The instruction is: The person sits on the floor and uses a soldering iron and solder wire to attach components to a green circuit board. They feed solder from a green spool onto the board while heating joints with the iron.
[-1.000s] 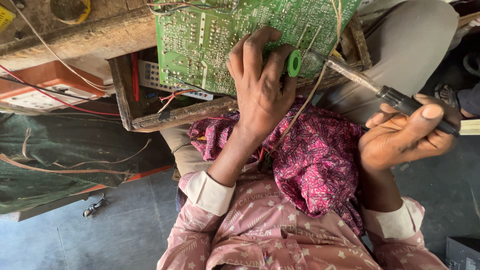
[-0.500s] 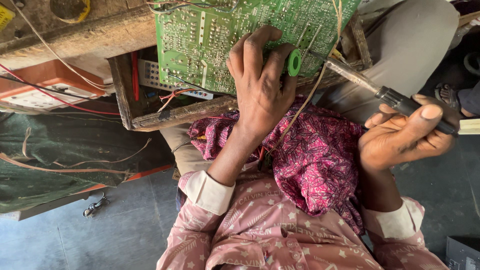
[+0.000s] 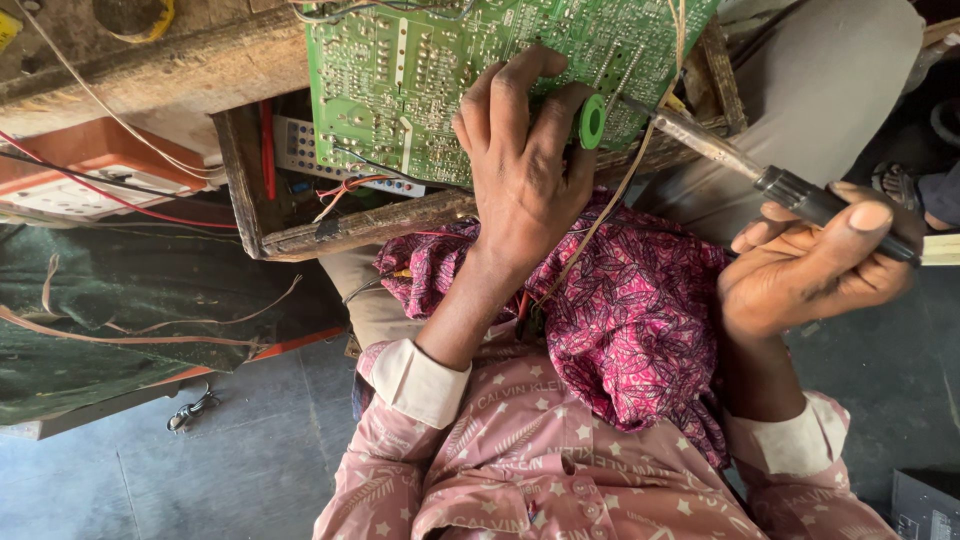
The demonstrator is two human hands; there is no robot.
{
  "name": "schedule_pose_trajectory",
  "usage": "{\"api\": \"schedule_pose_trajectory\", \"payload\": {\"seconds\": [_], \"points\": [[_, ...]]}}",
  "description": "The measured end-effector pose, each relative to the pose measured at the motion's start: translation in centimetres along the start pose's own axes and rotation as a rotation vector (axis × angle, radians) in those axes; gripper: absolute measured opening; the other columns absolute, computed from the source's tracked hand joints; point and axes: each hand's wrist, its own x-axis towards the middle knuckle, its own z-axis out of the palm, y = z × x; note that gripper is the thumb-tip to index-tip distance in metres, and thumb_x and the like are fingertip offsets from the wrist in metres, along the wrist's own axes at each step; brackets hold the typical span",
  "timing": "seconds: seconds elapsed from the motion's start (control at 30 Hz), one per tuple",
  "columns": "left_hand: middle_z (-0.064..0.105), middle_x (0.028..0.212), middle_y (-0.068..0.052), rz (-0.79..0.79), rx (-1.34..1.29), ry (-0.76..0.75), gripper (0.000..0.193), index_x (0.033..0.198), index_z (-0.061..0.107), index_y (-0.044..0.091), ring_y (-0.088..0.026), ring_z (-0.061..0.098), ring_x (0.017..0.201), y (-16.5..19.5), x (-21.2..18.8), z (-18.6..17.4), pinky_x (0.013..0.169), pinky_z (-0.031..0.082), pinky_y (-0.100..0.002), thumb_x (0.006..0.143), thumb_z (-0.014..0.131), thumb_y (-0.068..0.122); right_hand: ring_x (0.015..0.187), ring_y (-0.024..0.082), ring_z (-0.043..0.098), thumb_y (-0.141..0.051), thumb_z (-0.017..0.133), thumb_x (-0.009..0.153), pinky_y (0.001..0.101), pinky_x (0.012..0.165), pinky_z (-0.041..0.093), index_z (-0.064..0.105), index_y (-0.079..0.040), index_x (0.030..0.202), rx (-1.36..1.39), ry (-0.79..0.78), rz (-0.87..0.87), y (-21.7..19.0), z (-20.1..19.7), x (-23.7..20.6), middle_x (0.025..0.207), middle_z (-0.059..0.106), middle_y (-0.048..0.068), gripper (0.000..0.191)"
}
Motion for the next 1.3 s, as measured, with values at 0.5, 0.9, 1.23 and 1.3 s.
{"api": "schedule_pose_trajectory", "payload": {"seconds": [0.5, 0.9, 1.23, 1.3], "points": [[0.047, 0.140, -0.001, -0.001, 0.000, -0.013, 0.048, 0.125, 0.065, 0.015, -0.026, 0.044, 0.133, -0.2, -0.1, 0.2, 0.113, 0.035, -0.043, 0.081, 0.080, 0.007, 0.060, 0.025, 0.067, -0.029, 0.052, 0.123, 0.0295, 0.046, 0.052, 0.054, 0.012, 0.119, -0.018, 0.010, -0.008, 0.5, -0.2, -0.3, 0.075, 0.061, 0.021, 0.042], [0.047, 0.139, 0.000, 0.000, -0.003, -0.002, 0.047, 0.124, 0.065, 0.015, -0.026, 0.044, 0.133, -0.3, -0.2, 0.5, 0.113, 0.034, -0.043, 0.080, 0.080, 0.006, 0.061, 0.025, 0.068, -0.031, 0.051, 0.125, 0.0296, 0.046, 0.053, 0.057, 0.014, 0.114, -0.059, -0.022, -0.026, 0.8, -0.4, -0.3, 0.075, 0.062, 0.021, 0.046], [0.047, 0.141, -0.001, 0.004, -0.021, -0.023, 0.049, 0.125, 0.065, 0.014, -0.026, 0.044, 0.133, -0.3, -0.1, 0.1, 0.112, 0.036, -0.043, 0.079, 0.081, 0.006, 0.060, 0.025, 0.066, -0.029, 0.049, 0.125, 0.0291, 0.046, 0.053, 0.050, 0.010, 0.116, -0.042, -0.018, -0.027, 0.7, -0.4, -0.4, 0.083, 0.061, 0.022, 0.040], [0.047, 0.143, -0.003, 0.013, -0.034, -0.027, 0.050, 0.125, 0.065, 0.013, -0.027, 0.044, 0.133, -0.4, -0.2, 0.0, 0.112, 0.036, -0.043, 0.078, 0.081, 0.006, 0.059, 0.024, 0.065, -0.028, 0.049, 0.124, 0.0283, 0.045, 0.052, 0.050, 0.009, 0.118, -0.031, 0.009, -0.015, 0.7, -0.3, -0.5, 0.084, 0.061, 0.021, 0.038]]}}
